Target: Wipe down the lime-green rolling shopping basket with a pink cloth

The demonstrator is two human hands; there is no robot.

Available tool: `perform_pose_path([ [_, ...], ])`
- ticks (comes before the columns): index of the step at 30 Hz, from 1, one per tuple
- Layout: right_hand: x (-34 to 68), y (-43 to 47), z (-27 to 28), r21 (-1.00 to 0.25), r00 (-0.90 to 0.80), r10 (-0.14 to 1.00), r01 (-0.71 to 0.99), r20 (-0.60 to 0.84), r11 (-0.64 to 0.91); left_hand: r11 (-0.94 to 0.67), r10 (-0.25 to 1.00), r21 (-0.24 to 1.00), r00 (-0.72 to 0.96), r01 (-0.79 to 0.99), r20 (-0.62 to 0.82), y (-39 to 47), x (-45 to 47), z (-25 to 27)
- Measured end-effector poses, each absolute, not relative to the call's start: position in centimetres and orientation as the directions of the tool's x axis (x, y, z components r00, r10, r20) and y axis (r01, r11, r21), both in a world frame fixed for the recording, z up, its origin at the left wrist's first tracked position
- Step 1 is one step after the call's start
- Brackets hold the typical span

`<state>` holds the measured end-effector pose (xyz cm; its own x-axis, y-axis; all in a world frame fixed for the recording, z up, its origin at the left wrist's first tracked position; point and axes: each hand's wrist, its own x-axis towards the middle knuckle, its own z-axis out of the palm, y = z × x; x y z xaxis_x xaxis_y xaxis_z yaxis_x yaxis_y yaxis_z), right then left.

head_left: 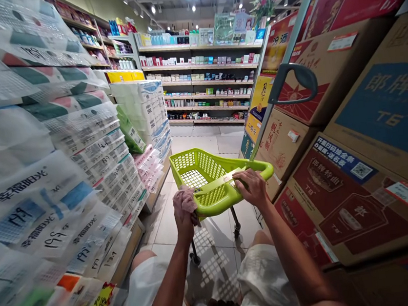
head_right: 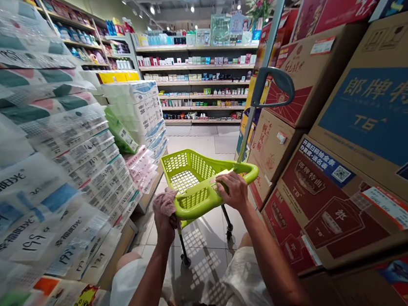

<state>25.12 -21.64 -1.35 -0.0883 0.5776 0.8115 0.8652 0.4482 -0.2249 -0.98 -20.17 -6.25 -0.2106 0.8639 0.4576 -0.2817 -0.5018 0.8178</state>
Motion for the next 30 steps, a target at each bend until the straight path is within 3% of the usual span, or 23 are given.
perform_pose_path([
  [4, 25.2, -21.7, -1.4, -0.225, -0.096, 0.593, 0.867, 0.8, 0.444, -0.512, 0.854, 0.823, -0.246, -0.246, 0.458, -20.6, -1.0, -7.1],
  [8, 25.3, -21.6, -1.5, -0.232, -0.094, 0.597, 0.865, 0.797, 0.445, -0.489, 0.871, 0.855, -0.159, -0.172, 0.466, -15.9, -1.4, -6.1],
  [18, 26.9, -21.5, -1.8, -0.25, -0.075, 0.587, 0.856, 0.806, 0.452, -0.787, 0.615, 0.616, 0.033, -0.029, 0.787, -18.0, -1.1, -7.9],
  [21, 28.3, -21.8, -1.7, -0.264, -0.09, 0.611, 0.845, 0.787, 0.464, -0.712, 0.694, 0.7, 0.101, -0.052, 0.713, -15.8, -1.3, -8.4],
  [25, 29.4, -21.8, -1.6, -0.273, -0.096, 0.612, 0.834, 0.785, 0.48, -0.471, 0.882, 0.869, -0.062, -0.152, 0.467, -13.5, -0.5, -8.3],
  [30, 29.4, -21.6, -1.6, -0.289, -0.082, 0.628, 0.837, 0.774, 0.465, -0.345, 0.917, 0.912, -0.285, -0.221, 0.278, -20.2, 3.5, -12.8],
])
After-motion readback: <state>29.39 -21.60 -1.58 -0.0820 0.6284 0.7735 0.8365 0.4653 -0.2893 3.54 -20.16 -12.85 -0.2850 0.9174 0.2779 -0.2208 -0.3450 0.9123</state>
